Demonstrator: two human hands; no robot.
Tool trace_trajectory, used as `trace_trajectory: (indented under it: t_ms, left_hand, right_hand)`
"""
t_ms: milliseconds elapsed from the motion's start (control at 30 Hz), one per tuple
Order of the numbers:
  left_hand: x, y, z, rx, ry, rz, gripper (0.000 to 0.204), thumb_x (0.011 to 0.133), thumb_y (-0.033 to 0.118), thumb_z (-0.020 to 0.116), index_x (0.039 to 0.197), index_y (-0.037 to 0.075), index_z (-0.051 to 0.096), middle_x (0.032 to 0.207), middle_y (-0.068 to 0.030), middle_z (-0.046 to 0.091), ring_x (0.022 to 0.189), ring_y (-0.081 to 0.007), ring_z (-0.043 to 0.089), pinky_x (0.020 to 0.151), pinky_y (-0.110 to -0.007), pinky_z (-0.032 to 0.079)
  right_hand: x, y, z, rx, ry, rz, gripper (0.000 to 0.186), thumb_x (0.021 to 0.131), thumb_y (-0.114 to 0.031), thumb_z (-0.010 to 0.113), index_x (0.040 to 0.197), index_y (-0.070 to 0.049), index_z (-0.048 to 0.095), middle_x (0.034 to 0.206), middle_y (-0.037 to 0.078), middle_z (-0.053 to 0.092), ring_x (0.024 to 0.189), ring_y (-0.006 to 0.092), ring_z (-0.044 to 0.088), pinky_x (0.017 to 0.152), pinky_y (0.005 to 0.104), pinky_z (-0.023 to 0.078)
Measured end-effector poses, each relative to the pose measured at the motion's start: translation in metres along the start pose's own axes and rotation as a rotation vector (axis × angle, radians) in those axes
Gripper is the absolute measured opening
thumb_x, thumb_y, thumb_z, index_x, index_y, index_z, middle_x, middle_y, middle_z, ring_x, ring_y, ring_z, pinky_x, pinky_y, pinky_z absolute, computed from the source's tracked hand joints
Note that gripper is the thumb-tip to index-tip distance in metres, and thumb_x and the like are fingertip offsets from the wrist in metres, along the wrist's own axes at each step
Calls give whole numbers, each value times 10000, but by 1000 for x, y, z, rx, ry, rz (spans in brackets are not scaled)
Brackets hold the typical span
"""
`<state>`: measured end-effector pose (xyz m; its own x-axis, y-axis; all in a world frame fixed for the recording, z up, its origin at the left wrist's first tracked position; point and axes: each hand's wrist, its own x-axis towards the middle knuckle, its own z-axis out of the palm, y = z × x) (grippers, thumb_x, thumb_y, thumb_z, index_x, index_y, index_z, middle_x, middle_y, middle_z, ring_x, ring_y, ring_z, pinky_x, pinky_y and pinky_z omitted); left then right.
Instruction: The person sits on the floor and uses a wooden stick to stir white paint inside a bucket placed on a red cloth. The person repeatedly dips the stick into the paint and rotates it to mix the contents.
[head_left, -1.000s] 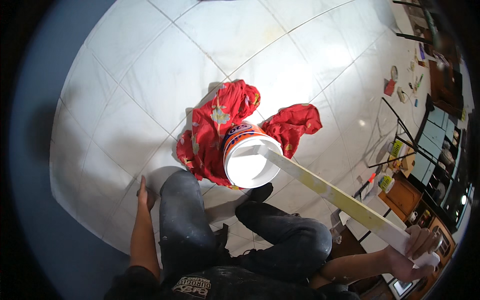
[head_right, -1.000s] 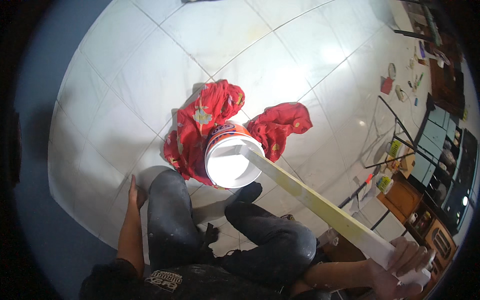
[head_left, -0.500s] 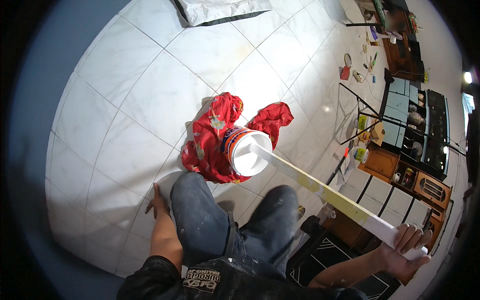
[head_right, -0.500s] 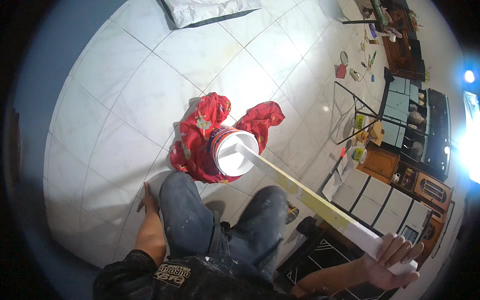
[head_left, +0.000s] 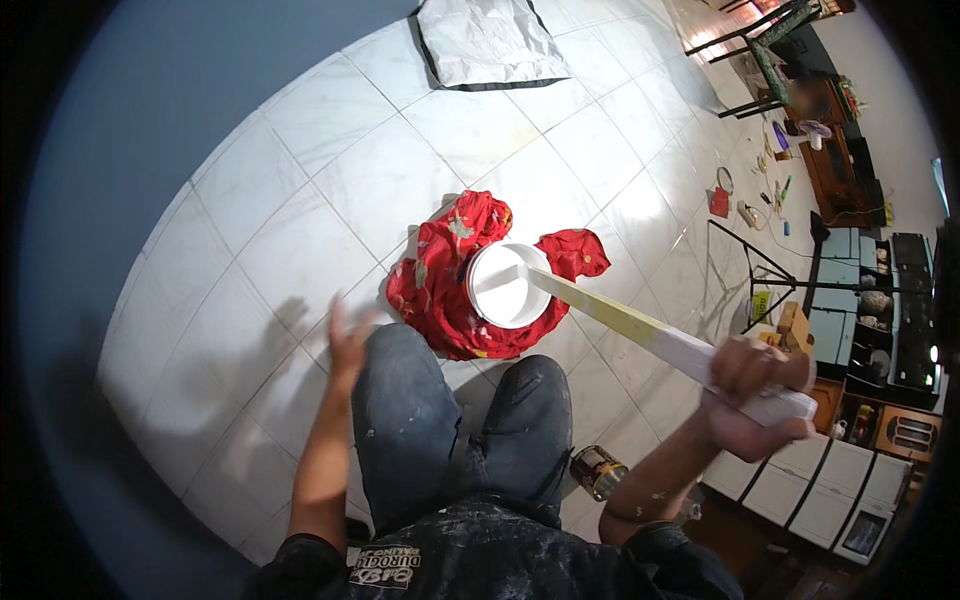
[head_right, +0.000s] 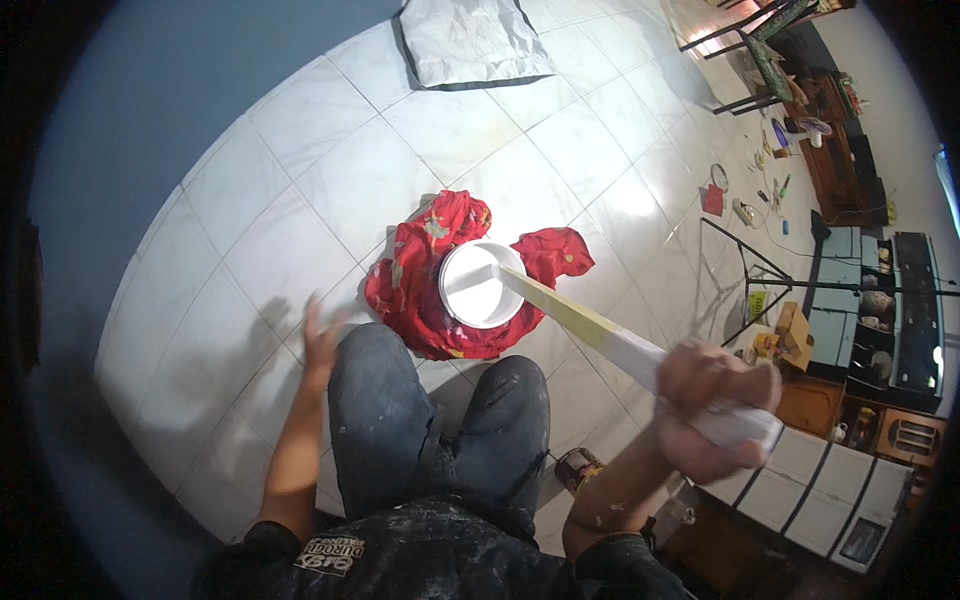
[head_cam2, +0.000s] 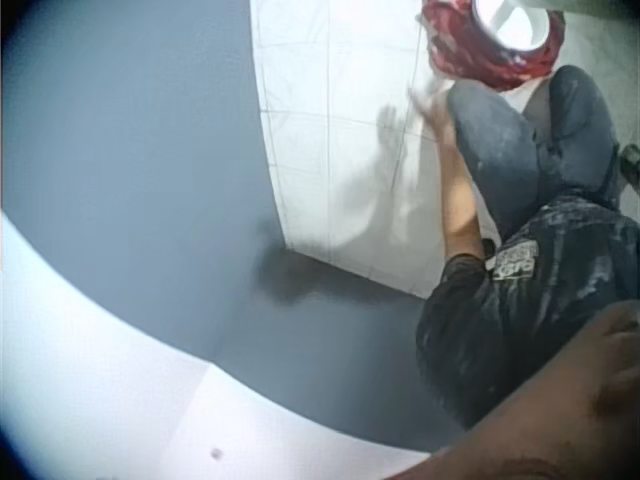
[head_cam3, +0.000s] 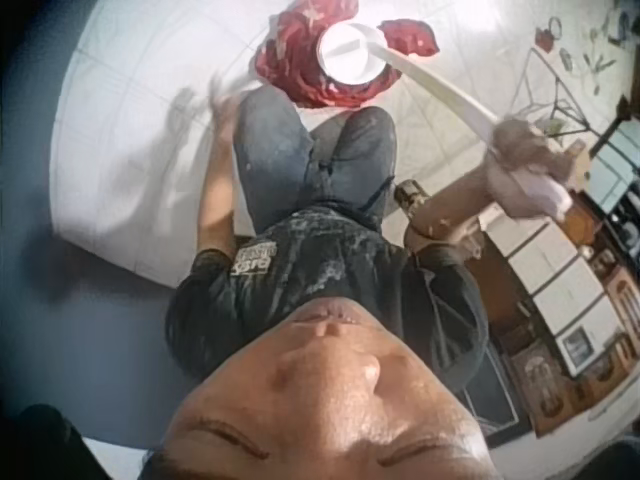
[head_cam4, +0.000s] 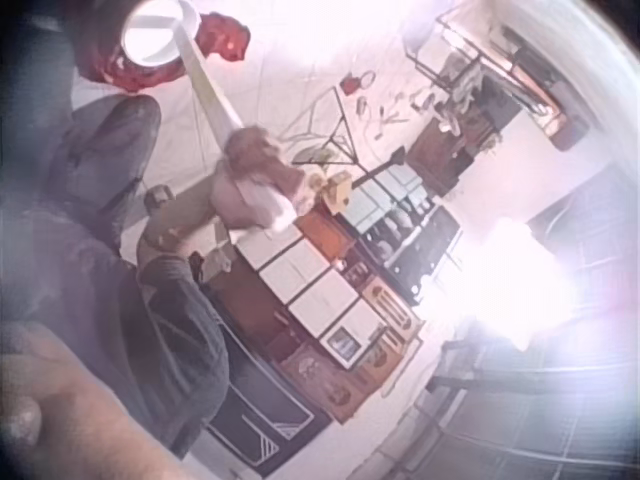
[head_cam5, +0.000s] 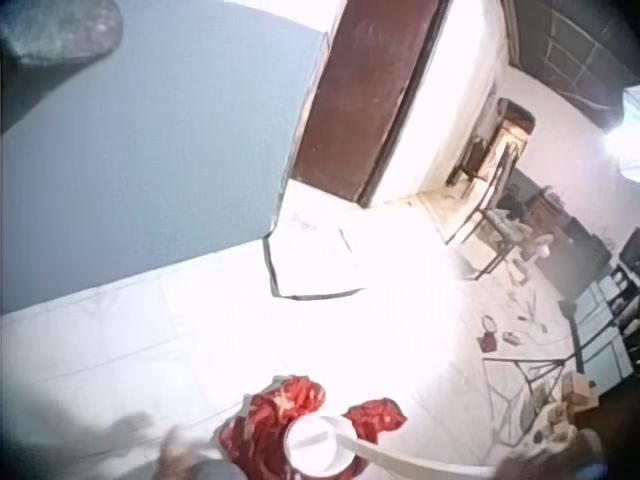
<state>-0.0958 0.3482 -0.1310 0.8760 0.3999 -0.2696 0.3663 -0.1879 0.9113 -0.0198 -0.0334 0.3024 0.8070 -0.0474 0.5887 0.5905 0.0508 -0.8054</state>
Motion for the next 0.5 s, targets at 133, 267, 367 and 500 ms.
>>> trace_trajectory:
  t_ms: [133,267,367,500]
  left_hand:
    - [-75,216,114,-213,-387,582,826,726,286,873,1402,24,477,1377,-171,531,1301,-305,501,1094,-432,387]
    - [-105,269,210,-70,-487,881,488,710,212,822,1125,64,613,1106,-135,673,1084,-314,644,952,-435,489]
    - [-116,260,230,-146,-557,679,226,740,170,769,845,67,597,778,-116,669,769,-319,680,715,-416,528]
    - [-149,290,225,-158,-464,936,241,817,183,763,715,75,572,604,-100,577,566,-334,602,530,-409,445]
  right_hand:
    - [-40,-1,1,64,-43,20,559,901,-604,631,831,-102,395,524,-14,385,433,110,358,450,295,320]
    - [-50,-14,-25,147,47,92,553,904,-594,631,842,-93,406,547,3,403,463,104,353,479,289,310]
    - [-55,-13,-61,242,161,79,456,997,-528,498,864,-102,408,551,-5,362,463,98,306,460,279,278]
    - [-48,-66,-80,214,145,-4,417,1038,-501,419,918,-104,461,553,-13,344,456,106,318,434,277,285]
